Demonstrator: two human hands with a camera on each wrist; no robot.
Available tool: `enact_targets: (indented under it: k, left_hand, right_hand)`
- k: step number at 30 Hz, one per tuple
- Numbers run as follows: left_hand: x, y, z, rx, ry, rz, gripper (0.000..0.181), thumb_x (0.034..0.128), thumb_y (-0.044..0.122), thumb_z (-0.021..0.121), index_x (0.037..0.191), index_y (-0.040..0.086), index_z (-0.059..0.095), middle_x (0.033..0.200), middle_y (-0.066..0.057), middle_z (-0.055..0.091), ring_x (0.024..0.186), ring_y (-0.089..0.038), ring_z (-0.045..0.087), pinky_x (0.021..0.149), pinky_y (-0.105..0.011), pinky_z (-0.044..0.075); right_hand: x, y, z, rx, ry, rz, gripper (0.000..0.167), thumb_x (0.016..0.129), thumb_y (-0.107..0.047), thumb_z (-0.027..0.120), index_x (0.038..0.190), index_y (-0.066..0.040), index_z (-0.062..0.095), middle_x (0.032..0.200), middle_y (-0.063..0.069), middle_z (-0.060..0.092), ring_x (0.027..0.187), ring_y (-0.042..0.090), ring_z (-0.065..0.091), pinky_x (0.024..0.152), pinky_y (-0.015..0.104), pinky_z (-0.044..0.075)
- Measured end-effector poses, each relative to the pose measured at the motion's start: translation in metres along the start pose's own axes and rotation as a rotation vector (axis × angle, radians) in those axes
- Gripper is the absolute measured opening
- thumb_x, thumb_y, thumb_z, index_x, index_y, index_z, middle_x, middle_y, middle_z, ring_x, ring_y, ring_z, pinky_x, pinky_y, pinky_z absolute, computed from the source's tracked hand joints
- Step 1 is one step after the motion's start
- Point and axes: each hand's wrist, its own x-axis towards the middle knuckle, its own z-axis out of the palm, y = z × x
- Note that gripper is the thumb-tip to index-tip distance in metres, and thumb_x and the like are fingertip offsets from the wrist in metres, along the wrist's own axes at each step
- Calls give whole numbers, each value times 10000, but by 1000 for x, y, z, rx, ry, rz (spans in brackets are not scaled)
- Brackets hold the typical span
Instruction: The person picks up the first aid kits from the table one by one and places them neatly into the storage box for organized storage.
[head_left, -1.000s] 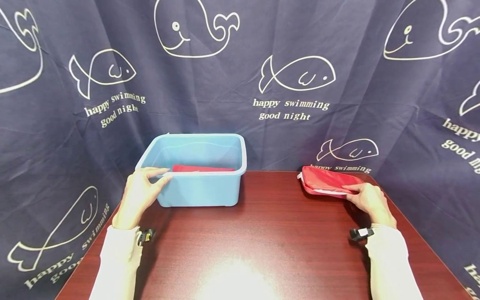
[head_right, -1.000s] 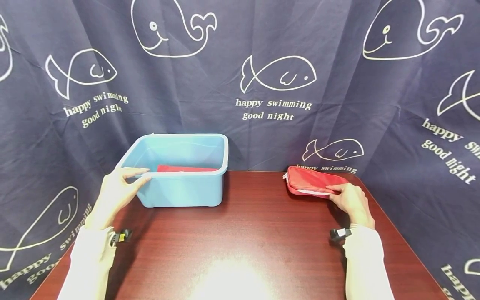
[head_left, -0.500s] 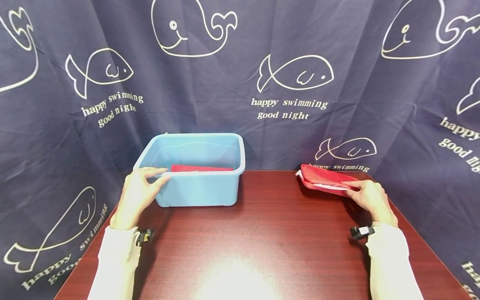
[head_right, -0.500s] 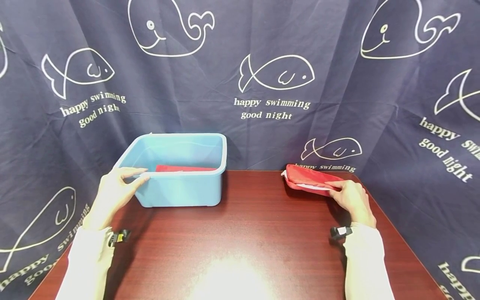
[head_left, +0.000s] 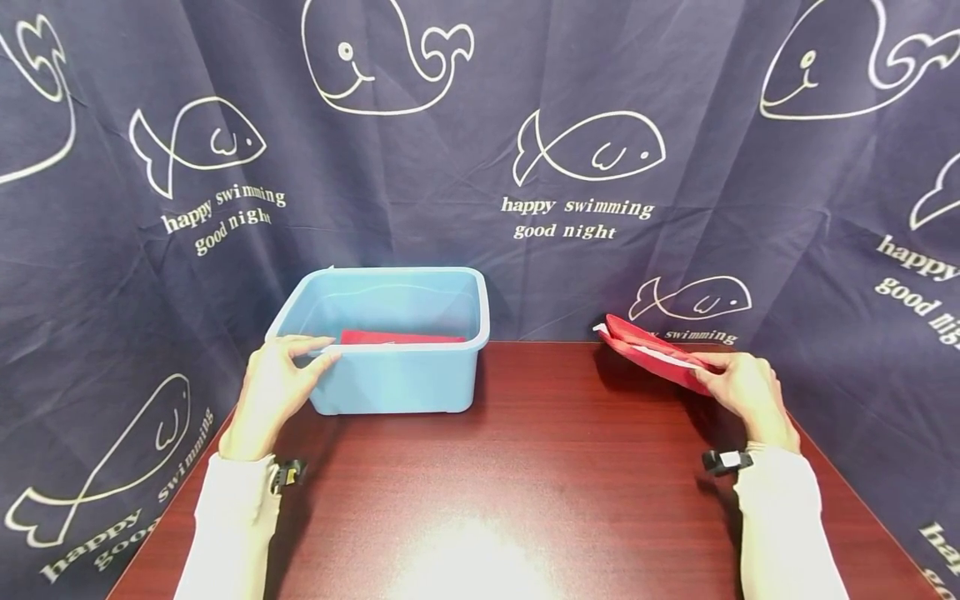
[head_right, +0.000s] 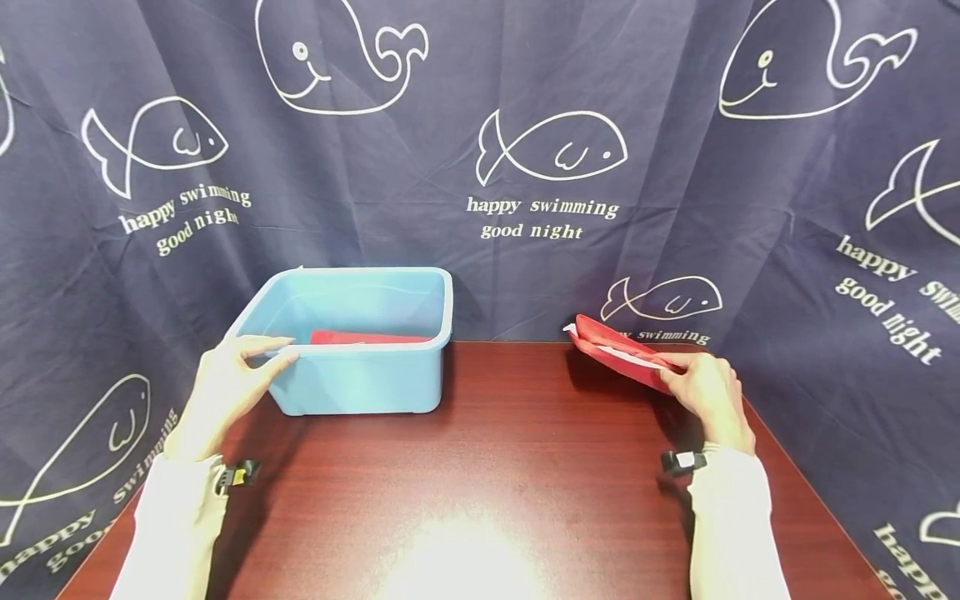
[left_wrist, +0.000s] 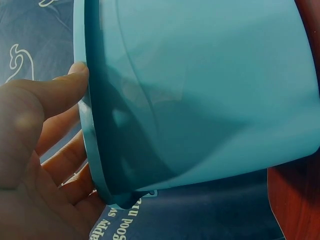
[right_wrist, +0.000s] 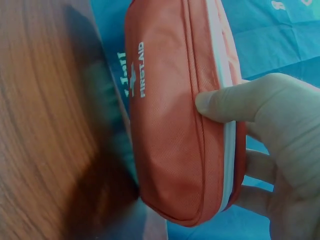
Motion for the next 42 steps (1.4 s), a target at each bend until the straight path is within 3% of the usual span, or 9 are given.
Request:
enact_targets:
  k: [8, 15, 23, 27, 33, 40, 42]
  left_hand:
    - [0, 0, -1, -4, 3, -7, 284, 892, 280, 822, 1130, 125, 818, 1122, -128, 774, 1175, -347, 684, 993, -535, 504]
    - [0, 0, -1, -3, 4, -6, 306, 888, 301, 829, 1132, 116, 816, 1122, -127, 775, 1179, -347, 683, 1004, -544, 502]
    - [-2, -2, -2, -4, 3, -9, 300, 892, 302, 824, 1132, 123, 817, 1120, -126, 776, 1182, -351, 679, 1000, -549, 499]
    - [-1, -2, 0, -7, 9, -2, 296, 887, 282, 830, 1131, 115, 816, 1117, -122, 777, 1178, -343, 683, 1002, -537, 503]
    - [-1, -2, 2, -14, 4, -6, 288, 887, 280, 828, 1132, 128, 818, 1125, -117, 776, 1182, -339, 683, 997, -535, 505]
    - [1, -5, 2, -17, 2, -3, 285, 891, 284, 825, 1132, 133, 819, 1124, -113, 777, 1175, -330, 689, 991, -520, 513]
    - [0, -5, 2, -18, -4, -9, 287, 895, 284, 821, 1137, 130, 816, 1131, -115, 775, 1175, -330, 690, 990, -516, 512]
  right_hand:
    - [2, -12, -8, 21, 75, -42, 318, 907, -368, 778, 1191, -225, 796, 983, 208, 769, 848, 487, 678, 684, 632, 502]
    - [2, -25, -14, 28, 108, -76, 309, 906, -298, 774, 1197, -193, 793, 972, 210, 768, 845, 498, 669, 669, 599, 495]
    - [5, -41, -22, 47, 179, -152, 284, 883, -272, 803, 1150, -178, 809, 852, 140, 778, 702, 437, 653, 578, 500, 464]
    - [4, -46, -29, 47, 212, -159, 280, 878, -241, 805, 1149, -171, 810, 803, 140, 770, 674, 454, 642, 572, 518, 463]
    - [3, -56, -37, 91, 299, -167, 277, 872, -209, 797, 1147, -173, 812, 861, 155, 775, 718, 481, 663, 617, 562, 466]
    - [0, -75, -41, 134, 343, -123, 266, 891, -235, 774, 1150, -190, 813, 914, 132, 784, 738, 435, 679, 579, 301, 396]
    - [-1, -80, -41, 143, 346, -111, 265, 896, -244, 769, 1154, -199, 813, 910, 127, 787, 730, 406, 679, 581, 288, 398]
